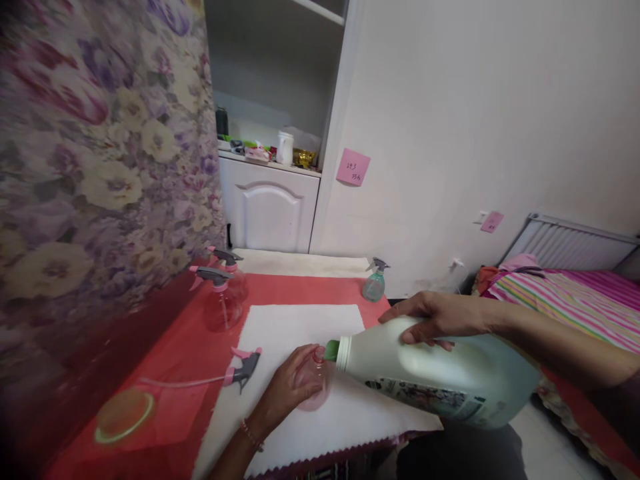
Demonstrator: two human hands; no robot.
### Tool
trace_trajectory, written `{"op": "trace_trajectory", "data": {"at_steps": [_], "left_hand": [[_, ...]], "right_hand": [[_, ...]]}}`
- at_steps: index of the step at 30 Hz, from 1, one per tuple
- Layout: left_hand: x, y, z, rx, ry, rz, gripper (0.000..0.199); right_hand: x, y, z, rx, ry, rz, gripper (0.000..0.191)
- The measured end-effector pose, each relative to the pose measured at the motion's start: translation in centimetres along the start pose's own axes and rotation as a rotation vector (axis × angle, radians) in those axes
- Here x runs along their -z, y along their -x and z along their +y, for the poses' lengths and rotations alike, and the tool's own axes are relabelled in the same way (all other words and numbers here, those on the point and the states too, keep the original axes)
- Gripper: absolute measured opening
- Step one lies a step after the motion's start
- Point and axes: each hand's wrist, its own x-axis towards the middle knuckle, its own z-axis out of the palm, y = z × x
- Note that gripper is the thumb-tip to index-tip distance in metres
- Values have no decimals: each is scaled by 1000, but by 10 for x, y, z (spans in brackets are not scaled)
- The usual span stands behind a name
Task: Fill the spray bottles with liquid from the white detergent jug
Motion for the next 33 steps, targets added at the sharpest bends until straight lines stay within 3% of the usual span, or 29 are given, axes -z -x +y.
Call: {"op": "trace_trajectory", "data": {"at_steps": [33], "left_hand": [[-1, 0, 5, 7, -4, 3, 64]], "right_hand": [[1, 0, 0, -13, 21, 0, 63]]}}
